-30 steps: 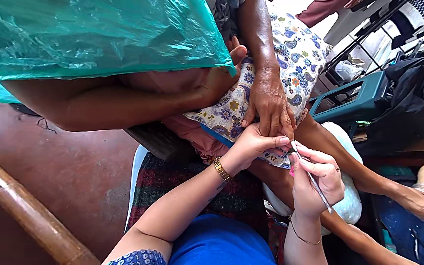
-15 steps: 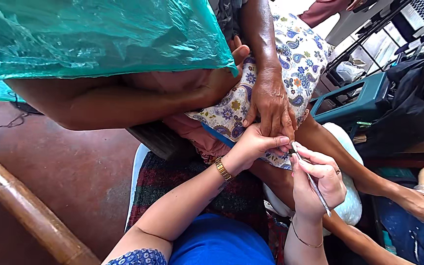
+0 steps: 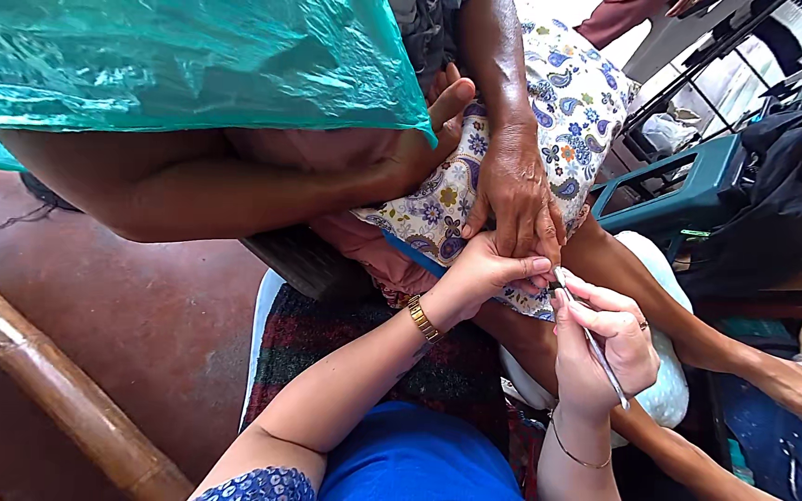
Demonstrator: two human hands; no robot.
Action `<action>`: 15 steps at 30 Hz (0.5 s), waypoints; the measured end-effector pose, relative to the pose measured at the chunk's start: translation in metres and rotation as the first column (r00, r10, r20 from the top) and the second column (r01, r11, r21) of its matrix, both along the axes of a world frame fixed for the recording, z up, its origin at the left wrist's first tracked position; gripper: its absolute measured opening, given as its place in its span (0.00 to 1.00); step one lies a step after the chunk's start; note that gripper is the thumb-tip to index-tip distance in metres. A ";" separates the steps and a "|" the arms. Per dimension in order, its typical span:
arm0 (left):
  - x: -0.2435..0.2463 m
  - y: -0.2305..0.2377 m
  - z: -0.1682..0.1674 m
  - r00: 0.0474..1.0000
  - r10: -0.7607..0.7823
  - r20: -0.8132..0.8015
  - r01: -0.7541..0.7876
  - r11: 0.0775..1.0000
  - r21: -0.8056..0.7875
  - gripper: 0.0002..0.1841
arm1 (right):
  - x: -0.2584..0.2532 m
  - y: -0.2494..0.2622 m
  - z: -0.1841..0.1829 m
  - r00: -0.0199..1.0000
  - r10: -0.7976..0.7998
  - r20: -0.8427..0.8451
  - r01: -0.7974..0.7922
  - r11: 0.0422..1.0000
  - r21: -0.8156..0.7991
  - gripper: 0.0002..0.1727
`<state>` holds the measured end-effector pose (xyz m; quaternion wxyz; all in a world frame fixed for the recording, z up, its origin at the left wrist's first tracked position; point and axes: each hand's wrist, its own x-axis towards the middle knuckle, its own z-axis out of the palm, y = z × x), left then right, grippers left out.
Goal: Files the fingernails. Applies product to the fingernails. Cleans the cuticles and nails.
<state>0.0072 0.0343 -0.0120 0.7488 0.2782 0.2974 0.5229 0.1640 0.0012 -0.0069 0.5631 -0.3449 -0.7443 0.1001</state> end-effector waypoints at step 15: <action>0.000 0.000 -0.002 1.000 -0.001 -0.014 0.001 1.000 -0.001 0.04 | 0.002 -0.001 0.001 1.000 0.001 -0.019 -0.002 0.999 -0.042 0.08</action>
